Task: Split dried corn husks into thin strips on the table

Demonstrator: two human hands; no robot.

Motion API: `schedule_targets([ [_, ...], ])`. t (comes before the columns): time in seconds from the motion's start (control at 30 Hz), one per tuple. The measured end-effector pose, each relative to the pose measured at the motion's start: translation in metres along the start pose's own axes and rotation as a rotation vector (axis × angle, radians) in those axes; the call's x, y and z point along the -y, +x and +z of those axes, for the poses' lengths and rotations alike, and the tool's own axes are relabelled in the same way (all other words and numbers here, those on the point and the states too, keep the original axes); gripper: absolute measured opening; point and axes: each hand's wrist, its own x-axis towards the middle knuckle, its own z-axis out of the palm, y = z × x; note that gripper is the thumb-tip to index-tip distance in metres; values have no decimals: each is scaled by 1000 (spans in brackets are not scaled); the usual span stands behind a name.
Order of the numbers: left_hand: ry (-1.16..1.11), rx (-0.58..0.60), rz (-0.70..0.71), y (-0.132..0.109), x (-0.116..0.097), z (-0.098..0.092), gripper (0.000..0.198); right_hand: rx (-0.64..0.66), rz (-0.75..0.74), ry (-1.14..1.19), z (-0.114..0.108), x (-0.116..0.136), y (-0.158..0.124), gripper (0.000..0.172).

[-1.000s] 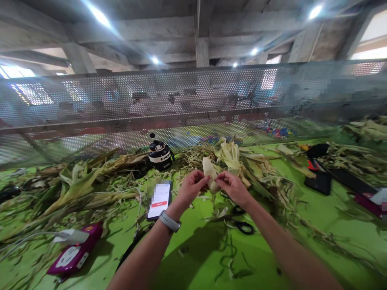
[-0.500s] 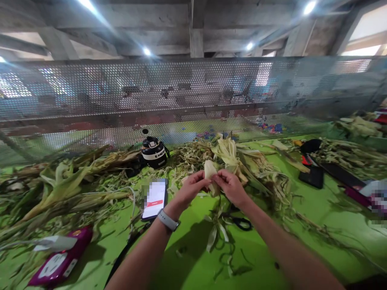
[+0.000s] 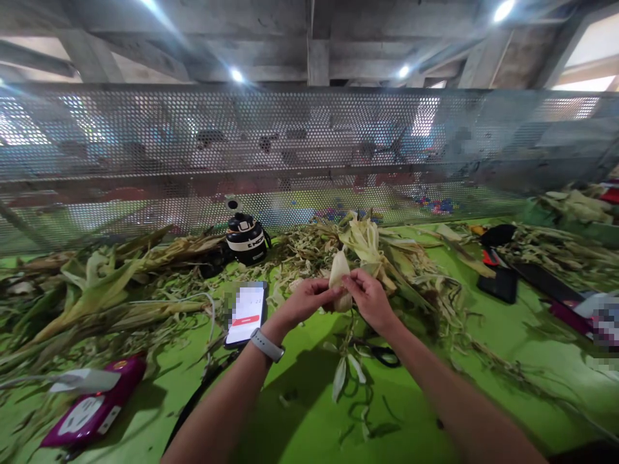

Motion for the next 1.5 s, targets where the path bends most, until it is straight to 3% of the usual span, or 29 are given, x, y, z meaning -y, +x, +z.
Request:
schedule_targets([
  [0.17,83,69,39,-1,-5,-6,35,21,25,16,-3,-3,1,26],
  [0.33,130,60,46,-2,-10,-7,37,53,38,35,-6,-4,2,27],
  [0.6,182,73,76,-1,-7,-10,33,321,46,-22,-13,-5,4,25],
  [0.97,201,140,89,-2,-8,-12,30,360,-11,-109,-13,-6,2,21],
  [1.2,471,47,72,-4,-16,-5,23,311,-132,-281,-12,-5,-1,17],
  [1.5,960,-165,64,-8,-21,11,20,244,-254,-411,-5,-7,-3,19],
])
